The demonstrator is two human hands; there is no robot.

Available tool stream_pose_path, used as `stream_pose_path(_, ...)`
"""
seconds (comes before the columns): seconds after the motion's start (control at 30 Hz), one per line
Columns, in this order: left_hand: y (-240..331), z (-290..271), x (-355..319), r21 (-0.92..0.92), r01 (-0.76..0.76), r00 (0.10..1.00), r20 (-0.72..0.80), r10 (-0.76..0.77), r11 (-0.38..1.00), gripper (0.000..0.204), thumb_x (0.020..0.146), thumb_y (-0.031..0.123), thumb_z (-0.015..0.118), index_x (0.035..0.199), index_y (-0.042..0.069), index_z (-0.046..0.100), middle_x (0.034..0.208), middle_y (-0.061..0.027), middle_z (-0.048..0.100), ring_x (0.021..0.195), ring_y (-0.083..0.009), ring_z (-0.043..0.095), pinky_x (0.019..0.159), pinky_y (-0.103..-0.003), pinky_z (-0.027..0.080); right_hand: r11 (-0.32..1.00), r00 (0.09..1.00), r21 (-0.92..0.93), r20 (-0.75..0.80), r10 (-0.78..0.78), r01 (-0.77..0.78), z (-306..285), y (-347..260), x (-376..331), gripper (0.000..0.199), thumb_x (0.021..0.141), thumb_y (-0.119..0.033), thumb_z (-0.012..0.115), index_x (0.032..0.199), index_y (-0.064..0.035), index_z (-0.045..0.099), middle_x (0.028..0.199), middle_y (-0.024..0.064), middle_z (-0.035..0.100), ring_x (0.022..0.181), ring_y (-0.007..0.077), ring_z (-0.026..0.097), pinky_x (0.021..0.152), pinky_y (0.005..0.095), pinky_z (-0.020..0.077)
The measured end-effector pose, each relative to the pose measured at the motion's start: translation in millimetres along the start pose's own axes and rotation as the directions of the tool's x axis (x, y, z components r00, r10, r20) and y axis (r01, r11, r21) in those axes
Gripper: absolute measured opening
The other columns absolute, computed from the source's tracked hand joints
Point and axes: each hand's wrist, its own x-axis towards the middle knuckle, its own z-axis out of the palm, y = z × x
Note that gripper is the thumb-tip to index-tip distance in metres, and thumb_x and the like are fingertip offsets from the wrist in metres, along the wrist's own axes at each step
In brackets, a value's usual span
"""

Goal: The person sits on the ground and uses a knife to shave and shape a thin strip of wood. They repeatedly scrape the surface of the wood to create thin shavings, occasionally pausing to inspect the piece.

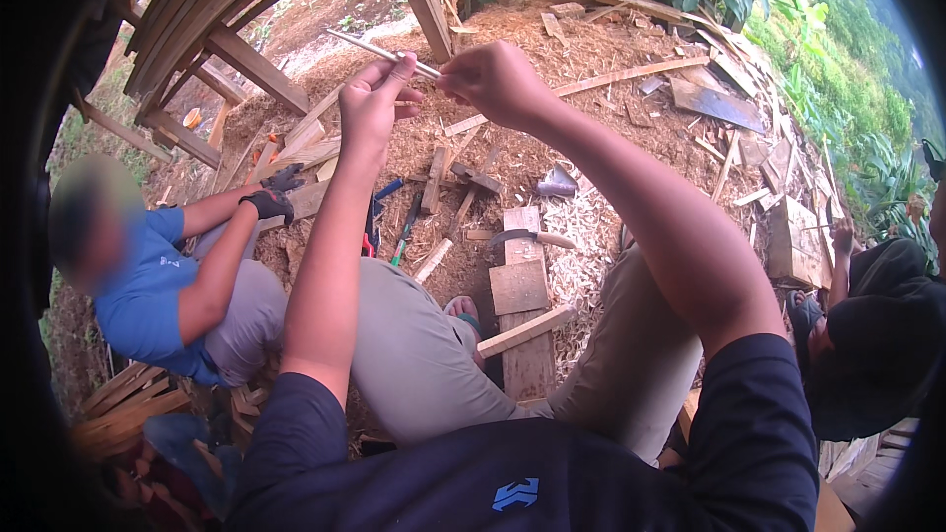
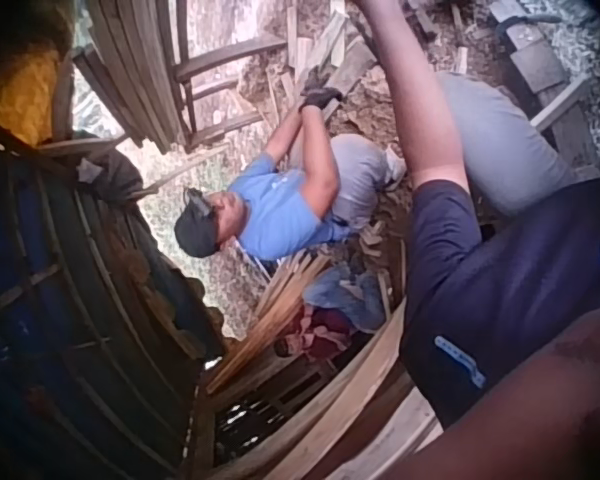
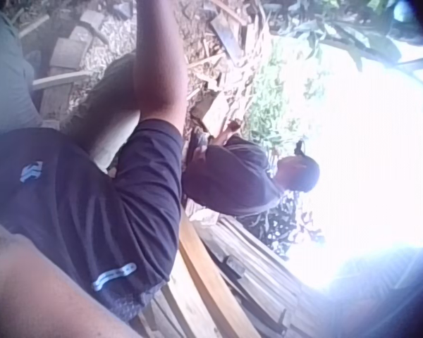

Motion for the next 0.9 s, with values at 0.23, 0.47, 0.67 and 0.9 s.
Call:
stream_pose_path(0.23,-11,6,-3,0.102,0.059,0.991,0.115,-0.07,0.993,0.033,0.089,0.036,0.075,0.093,0.004,0.07,0.081,-0.0017,0.07,0.065,-0.0094,0.065,0.057,-0.022,0.052,1.0,1.0,-0.022,-0.001,-0.008,0.008,4,9,-2,0.02,0.09,-0.021,0.072,0.099,-0.0038,0.076,0.088,0.0123,0.075,0.073,0.0181,0.072,0.07,0.0326,0.0588)
stream_pose_path(0.47,-4,4,-3,0.114,0.012,0.994,0.104,-0.024,0.993,0.03,0.09,0.034,0.073,0.092,0.004,0.07,0.08,-0.0023,0.069,0.066,-0.0093,0.065,0.057,-0.022,0.05,0.997,0.996,-0.023,0.062,0.069,-0.068,2,4,-1,0.02,0.095,-0.019,0.067,0.104,-0.003,0.073,0.091,0.0097,0.075,0.078,0.0124,0.07,0.073,0.0284,0.0577)
stream_pose_path(0.67,-1,-2,0,0.038,-0.005,1.0,0.017,0.005,0.999,0.028,0.09,0.029,0.074,0.094,0.002,0.071,0.079,-0.0029,0.07,0.062,-0.0088,0.066,0.05,-0.021,0.049,0.998,0.994,-0.051,0.1,0.045,-0.04,4,-2,0,0.021,0.096,-0.02,0.065,0.106,-0.0032,0.073,0.089,0.0089,0.075,0.075,0.0114,0.069,0.072,0.027,0.0571)
stream_pose_path(0.9,-8,-9,8,-0.091,-0.007,1.0,0.001,0.007,0.996,0.029,0.089,0.031,0.075,0.094,0.003,0.07,0.079,-0.0022,0.07,0.061,-0.0079,0.066,0.049,-0.019,0.047,0.997,0.994,-0.045,0.087,0.065,-0.062,1,-1,-3,0.019,0.094,-0.019,0.068,0.102,-0.0036,0.075,0.086,0.008,0.075,0.073,0.0115,0.069,0.071,0.0275,0.0581)
